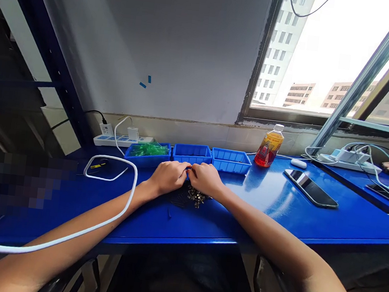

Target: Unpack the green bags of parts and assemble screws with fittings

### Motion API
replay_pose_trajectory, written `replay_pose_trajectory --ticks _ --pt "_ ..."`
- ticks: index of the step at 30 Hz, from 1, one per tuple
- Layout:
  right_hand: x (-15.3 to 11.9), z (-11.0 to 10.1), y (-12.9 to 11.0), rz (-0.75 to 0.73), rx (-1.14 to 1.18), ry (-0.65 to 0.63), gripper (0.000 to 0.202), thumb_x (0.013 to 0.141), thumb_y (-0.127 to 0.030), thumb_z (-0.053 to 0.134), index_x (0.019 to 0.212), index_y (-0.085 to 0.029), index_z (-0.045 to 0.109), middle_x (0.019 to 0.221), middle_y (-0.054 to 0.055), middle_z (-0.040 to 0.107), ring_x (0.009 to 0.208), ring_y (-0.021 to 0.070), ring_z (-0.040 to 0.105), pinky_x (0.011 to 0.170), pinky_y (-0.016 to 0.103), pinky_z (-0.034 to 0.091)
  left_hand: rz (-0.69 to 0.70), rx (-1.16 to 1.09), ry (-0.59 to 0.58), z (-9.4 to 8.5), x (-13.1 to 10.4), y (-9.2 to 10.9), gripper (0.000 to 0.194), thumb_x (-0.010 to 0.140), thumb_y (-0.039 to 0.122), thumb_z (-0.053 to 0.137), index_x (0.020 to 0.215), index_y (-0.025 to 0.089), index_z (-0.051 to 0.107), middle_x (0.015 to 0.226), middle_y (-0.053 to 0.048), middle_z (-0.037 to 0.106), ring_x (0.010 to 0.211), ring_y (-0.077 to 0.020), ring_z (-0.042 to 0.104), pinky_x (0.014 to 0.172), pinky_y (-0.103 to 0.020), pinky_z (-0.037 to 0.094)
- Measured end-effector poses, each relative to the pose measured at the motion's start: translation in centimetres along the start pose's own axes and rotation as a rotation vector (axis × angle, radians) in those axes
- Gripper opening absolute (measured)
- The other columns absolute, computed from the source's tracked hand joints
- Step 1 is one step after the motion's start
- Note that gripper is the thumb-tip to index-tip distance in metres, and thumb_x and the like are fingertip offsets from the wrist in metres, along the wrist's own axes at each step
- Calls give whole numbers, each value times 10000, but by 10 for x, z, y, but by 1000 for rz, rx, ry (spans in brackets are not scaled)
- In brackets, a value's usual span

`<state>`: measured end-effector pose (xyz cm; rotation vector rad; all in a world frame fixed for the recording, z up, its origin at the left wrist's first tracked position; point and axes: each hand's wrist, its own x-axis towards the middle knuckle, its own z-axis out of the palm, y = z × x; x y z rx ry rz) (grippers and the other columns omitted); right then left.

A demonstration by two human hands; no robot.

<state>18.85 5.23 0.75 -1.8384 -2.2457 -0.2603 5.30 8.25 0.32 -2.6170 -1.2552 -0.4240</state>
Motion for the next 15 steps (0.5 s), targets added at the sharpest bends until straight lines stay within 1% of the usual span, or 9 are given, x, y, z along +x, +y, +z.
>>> replay_pose_trajectory --ticks 10,12,15 --pt "-1 0 0 -7 5 2 339 898 -271 361 947 -159 677 898 98 707 872 225 636 731 301 403 14 -19 24 -1 0 -1 404 833 194 383 1184 194 582 983 -80 705 896 -226 661 779 -308 504" --pt "-2 0 0 -5 -1 4 339 897 -272 362 943 -162 679 892 97 707 873 230 635 723 303 403 8 -70 15 1 0 -2 399 830 188 379 1166 188 593 1005 -81 702 909 -227 660 795 -313 502" --pt "-1 -1 0 8 -2 7 341 900 -278 360 927 -163 680 883 98 705 864 226 636 714 299 402 -18 -217 21 5 2 -3 396 830 185 367 1152 193 597 1019 -62 703 902 -209 665 803 -300 502"
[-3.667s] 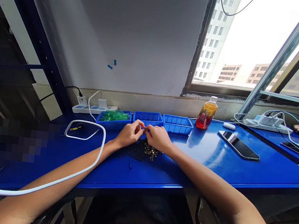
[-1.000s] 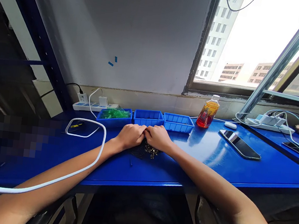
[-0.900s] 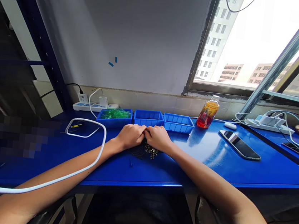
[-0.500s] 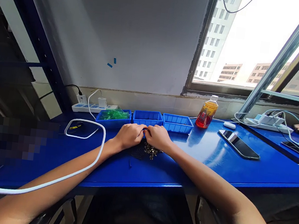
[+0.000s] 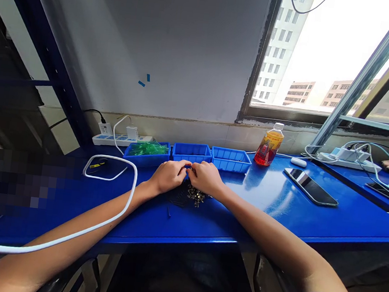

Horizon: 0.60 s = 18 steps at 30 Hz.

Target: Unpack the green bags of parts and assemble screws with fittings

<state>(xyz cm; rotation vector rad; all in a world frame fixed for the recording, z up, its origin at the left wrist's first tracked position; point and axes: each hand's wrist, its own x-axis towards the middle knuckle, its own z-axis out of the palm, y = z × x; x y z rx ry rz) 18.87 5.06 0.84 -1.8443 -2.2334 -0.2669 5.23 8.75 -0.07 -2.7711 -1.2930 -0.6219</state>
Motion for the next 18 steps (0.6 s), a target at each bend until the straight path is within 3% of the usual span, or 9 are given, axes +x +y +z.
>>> replay_pose_trajectory --ticks 6,18 --pt "1 -1 1 4 6 2 330 899 -287 368 902 -166 675 879 92 704 872 226 633 705 297 398 23 -116 1 4 2 -4 401 821 182 359 1138 191 605 1057 -59 693 939 -208 660 838 -308 495" --pt "0 2 1 -13 -13 -15 326 898 -272 365 883 -167 673 873 91 703 867 220 632 714 290 395 69 -56 10 8 -1 -5 392 833 194 343 1125 188 605 1024 -62 701 944 -208 655 839 -310 500"
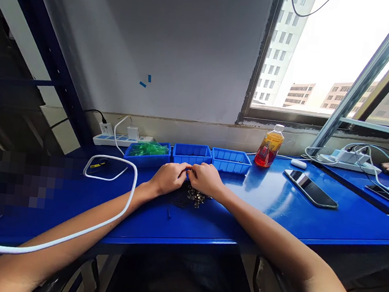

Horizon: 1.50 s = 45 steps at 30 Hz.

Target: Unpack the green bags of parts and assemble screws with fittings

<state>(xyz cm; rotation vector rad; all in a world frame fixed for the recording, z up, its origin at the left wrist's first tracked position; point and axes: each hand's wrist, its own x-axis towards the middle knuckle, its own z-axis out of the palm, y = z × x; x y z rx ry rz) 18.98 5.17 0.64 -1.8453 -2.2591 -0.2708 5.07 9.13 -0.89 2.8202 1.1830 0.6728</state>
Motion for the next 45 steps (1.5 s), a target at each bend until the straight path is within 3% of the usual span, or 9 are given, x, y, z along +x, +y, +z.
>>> replay_pose_trajectory --ticks 8,12,17,23,27,36,45 --pt "2 2 0 21 13 11 337 929 -275 320 954 -159 636 916 99 693 895 225 628 717 295 392 -45 18 25 -6 1 2 356 841 229 364 1090 201 616 991 -58 708 908 -216 661 780 -299 500" --pt "3 2 0 -42 10 -16 337 938 -249 296 979 -140 613 936 104 687 922 227 617 725 300 384 -82 -40 85 -11 3 -2 342 845 261 390 1121 200 584 829 -23 717 778 -191 671 691 -266 486" --pt "2 1 -1 -104 -19 -33 347 941 -223 282 995 -121 609 918 113 684 915 243 609 743 327 367 -52 -48 46 -13 3 -4 270 829 248 419 1025 203 599 809 -13 709 747 -182 663 663 -258 460" --pt "3 2 0 -53 33 12 331 948 -262 304 941 -142 612 887 93 688 904 223 610 745 313 348 -89 -4 46 -14 4 -3 250 836 263 420 999 207 601 804 -16 705 751 -193 659 645 -260 447" --pt "4 4 2 8 149 92 258 926 -315 392 1005 -159 582 818 61 690 883 203 616 743 298 344 -123 -17 52 -14 4 -5 278 862 294 404 1034 211 606 822 -27 708 786 -216 661 667 -281 442" --pt "4 5 3 9 226 155 195 884 -261 477 1040 -159 533 748 23 676 760 175 622 638 260 334 -114 -73 30 -8 4 -6 298 897 296 356 1044 210 600 771 -20 695 748 -204 656 641 -266 416" --pt "6 -4 8 18 199 138 198 908 -247 423 1034 -169 553 904 64 701 863 198 640 675 267 382 -84 -124 11 -5 4 -5 296 899 285 338 1006 189 597 768 -21 689 739 -192 652 660 -277 445"
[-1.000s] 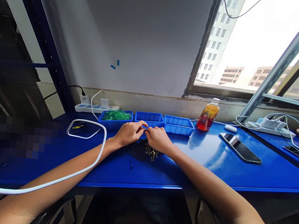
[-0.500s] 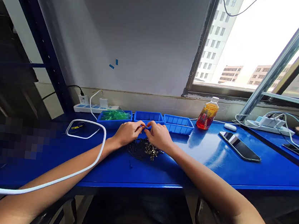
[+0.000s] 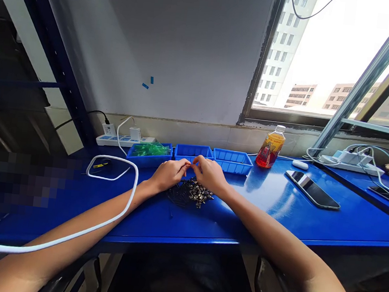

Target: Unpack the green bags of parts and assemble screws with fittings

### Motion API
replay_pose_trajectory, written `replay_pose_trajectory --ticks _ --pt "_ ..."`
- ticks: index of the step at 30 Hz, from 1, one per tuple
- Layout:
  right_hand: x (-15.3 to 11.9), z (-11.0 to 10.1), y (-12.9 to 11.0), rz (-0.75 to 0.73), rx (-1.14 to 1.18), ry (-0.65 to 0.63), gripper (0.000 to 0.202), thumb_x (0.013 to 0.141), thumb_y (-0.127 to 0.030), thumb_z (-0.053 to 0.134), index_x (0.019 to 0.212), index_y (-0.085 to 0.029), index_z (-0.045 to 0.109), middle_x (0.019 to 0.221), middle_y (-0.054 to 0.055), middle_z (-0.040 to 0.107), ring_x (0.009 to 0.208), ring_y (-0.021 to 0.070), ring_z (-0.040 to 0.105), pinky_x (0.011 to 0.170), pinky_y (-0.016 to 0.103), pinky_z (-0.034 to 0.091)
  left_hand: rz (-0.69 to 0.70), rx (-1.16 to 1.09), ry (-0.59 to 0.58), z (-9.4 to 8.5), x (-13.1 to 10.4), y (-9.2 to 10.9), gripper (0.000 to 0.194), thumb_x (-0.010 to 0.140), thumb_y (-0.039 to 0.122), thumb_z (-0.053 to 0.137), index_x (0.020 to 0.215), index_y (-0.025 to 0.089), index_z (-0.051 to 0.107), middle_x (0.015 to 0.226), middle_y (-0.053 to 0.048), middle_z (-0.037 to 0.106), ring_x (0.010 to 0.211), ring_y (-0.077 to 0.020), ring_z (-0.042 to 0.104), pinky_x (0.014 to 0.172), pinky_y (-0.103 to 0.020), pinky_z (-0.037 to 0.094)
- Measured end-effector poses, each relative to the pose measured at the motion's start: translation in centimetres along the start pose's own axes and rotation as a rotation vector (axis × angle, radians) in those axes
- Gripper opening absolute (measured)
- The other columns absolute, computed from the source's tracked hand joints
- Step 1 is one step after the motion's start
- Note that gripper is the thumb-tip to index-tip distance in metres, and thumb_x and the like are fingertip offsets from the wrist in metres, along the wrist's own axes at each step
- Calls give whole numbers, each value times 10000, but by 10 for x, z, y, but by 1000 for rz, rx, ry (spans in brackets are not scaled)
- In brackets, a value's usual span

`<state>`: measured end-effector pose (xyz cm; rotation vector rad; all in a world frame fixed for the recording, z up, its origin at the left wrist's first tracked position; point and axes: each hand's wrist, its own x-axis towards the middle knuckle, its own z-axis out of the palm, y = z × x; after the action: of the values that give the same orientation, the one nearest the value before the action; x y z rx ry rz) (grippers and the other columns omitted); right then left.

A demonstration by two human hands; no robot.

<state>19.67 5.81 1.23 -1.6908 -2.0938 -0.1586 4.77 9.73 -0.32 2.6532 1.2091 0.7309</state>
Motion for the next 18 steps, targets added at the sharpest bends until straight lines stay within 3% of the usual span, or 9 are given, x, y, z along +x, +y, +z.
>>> replay_pose_trajectory --ticks 3,6,8,11,13,15,18 --pt "7 -14 16 110 -37 87 216 912 -249 407 1052 -163 548 949 78 698 911 216 635 719 279 400 24 -15 8 4 1 -2 295 873 281 394 1082 190 581 850 -33 696 811 -192 643 715 -288 471" --pt "11 -30 44 349 -113 226 240 912 -285 403 1067 -158 536 957 96 693 916 242 634 730 303 412 119 -14 -26 9 1 -4 280 861 237 405 1047 185 608 914 -44 692 870 -187 618 783 -300 481" --pt "11 -39 61 486 -164 246 263 895 -297 436 1094 -149 525 957 110 692 932 267 629 721 318 418 207 -12 -61 10 1 -4 283 865 200 387 1013 183 628 948 -48 686 904 -186 596 820 -307 477" --pt "9 -45 72 533 -197 216 280 893 -321 433 1078 -145 546 969 121 687 947 274 623 715 319 421 317 4 -98 11 0 -3 285 853 149 399 1009 181 635 1001 -56 667 951 -190 564 847 -310 471" --pt "9 -46 67 480 -182 173 262 897 -310 417 1039 -157 575 969 108 685 941 255 623 702 298 417 359 13 -105 12 -1 -1 284 839 123 420 1017 179 633 1020 -60 655 965 -191 551 864 -310 464" --pt "8 -44 56 332 -150 85 228 885 -247 423 1011 -171 596 923 74 689 901 215 627 686 266 406 378 20 -105 11 -2 0 277 837 117 430 1019 176 631 1021 -64 650 964 -191 545 874 -312 459" --pt "4 -42 37 22 -101 -178 171 834 -228 507 948 -184 628 907 41 683 844 166 613 657 224 387 370 36 -102 11 -2 0 259 845 137 438 1019 174 627 1014 -67 648 956 -192 546 871 -315 458"
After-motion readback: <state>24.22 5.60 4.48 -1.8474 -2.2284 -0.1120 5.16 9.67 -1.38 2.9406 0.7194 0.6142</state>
